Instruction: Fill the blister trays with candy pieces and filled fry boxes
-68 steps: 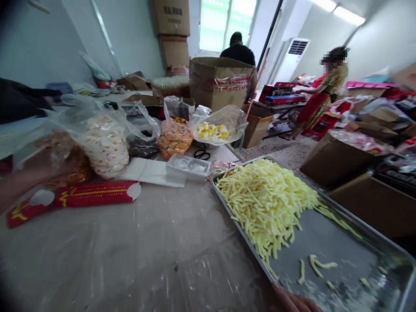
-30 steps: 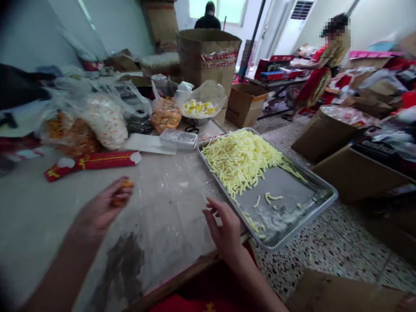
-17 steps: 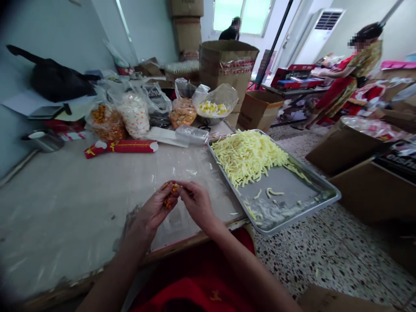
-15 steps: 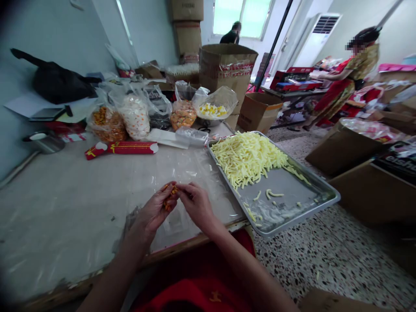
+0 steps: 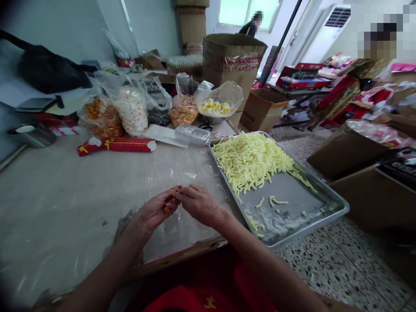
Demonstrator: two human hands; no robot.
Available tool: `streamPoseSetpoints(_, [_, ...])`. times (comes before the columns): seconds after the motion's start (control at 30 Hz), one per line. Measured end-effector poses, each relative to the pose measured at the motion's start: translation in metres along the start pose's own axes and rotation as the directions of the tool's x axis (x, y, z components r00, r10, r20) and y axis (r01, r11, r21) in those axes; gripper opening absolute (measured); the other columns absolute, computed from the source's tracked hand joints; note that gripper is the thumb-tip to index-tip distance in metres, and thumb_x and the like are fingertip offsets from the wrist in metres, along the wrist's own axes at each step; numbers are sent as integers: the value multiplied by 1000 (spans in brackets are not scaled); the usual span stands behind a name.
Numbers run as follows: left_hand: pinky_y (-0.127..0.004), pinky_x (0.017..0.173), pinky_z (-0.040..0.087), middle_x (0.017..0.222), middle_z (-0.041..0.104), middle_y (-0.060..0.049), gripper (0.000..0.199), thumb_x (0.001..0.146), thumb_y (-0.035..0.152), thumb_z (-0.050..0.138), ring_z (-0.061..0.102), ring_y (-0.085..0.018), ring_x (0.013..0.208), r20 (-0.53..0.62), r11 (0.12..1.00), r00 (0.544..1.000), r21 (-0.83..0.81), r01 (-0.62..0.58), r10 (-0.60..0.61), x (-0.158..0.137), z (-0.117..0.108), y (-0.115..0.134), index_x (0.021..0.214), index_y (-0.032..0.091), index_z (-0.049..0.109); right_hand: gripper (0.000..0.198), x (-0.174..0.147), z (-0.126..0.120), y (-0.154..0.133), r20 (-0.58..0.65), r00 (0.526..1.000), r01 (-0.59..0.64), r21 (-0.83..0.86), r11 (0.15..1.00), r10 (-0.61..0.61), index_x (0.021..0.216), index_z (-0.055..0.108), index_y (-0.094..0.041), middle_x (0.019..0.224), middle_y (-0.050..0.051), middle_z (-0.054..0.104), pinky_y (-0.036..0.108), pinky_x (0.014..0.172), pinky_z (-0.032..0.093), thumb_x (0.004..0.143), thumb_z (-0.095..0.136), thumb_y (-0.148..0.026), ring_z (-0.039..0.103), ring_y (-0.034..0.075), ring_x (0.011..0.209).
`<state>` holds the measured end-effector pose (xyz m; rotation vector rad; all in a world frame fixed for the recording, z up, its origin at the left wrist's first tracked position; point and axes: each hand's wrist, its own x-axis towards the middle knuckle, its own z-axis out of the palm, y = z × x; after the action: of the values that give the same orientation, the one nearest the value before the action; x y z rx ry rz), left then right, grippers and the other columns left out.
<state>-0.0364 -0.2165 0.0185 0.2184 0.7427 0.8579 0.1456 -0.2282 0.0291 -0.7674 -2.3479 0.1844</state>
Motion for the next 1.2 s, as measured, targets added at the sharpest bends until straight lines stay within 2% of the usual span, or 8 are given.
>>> streamPoseSetpoints(0.07, [-9,43,39,74,60,-1,9,93,6,55,52,-2,51,-34,1000,999,20,-14,14,10,3,8,96,11,62,25,1,-3,17,-68,975,-201,147,969,212,109,74,-20,99,6,75,29,79,55,90,61,-10,69,18,85])
streamPoseSetpoints(0.17, [-9,44,41,76,62,-4,6,93,7,57,53,-3,51,-94,997,995,75,-36,43,25,4,24,92,10,62,16,11,-12,67,-73,796,-557,302,774,601,98,77,-20,85,2,77,25,67,53,83,72,-17,70,16,73])
streamPoseSetpoints(0.23, [-10,43,42,76,63,-4,3,91,8,61,54,-3,51,-114,994,991,94,-59,69,33,5,35,90,11,62,14,23,-15,109,-72,683,-692,256,675,727,92,79,-18,80,2,77,26,66,51,78,78,-20,70,18,71])
streamPoseSetpoints(0.3, [-11,46,46,76,64,-3,4,89,9,65,57,-5,54,-118,987,987,125,-98,113,38,5,44,91,12,64,12,38,-13,146,-87,650,-744,127,656,755,88,80,-18,79,2,77,27,69,50,77,80,-21,70,19,72])
streamPoseSetpoints(0.6, [-26,59,60,78,70,-10,17,92,20,54,70,-16,68,-161,995,982,36,-89,94,50,3,75,94,10,68,13,62,16,186,170,810,-520,-236,821,561,89,81,-17,95,8,76,28,79,48,87,68,-16,68,20,87])
streamPoseSetpoints(0.83, [-32,67,63,84,72,-15,23,90,15,48,73,-21,75,-135,999,990,-6,-48,46,50,1,71,99,8,67,7,70,12,201,101,648,-746,-115,656,755,78,79,-16,67,3,72,26,60,43,71,80,-18,62,17,62])
streamPoseSetpoints(1.03, [-32,75,63,82,72,-11,17,87,5,52,73,-18,74,-176,992,979,-44,-116,106,55,3,58,97,9,65,14,71,11,124,20,803,-587,203,784,596,87,79,-20,70,1,71,28,62,46,81,77,-33,62,16,61])
streamPoseSetpoints(1.2, [-25,66,61,83,73,-8,17,87,1,52,72,-15,70,-159,991,980,-42,-128,120,60,4,43,91,11,64,18,58,28,65,35,889,-454,185,872,456,93,80,-23,83,3,73,31,67,49,79,71,-15,64,18,70])
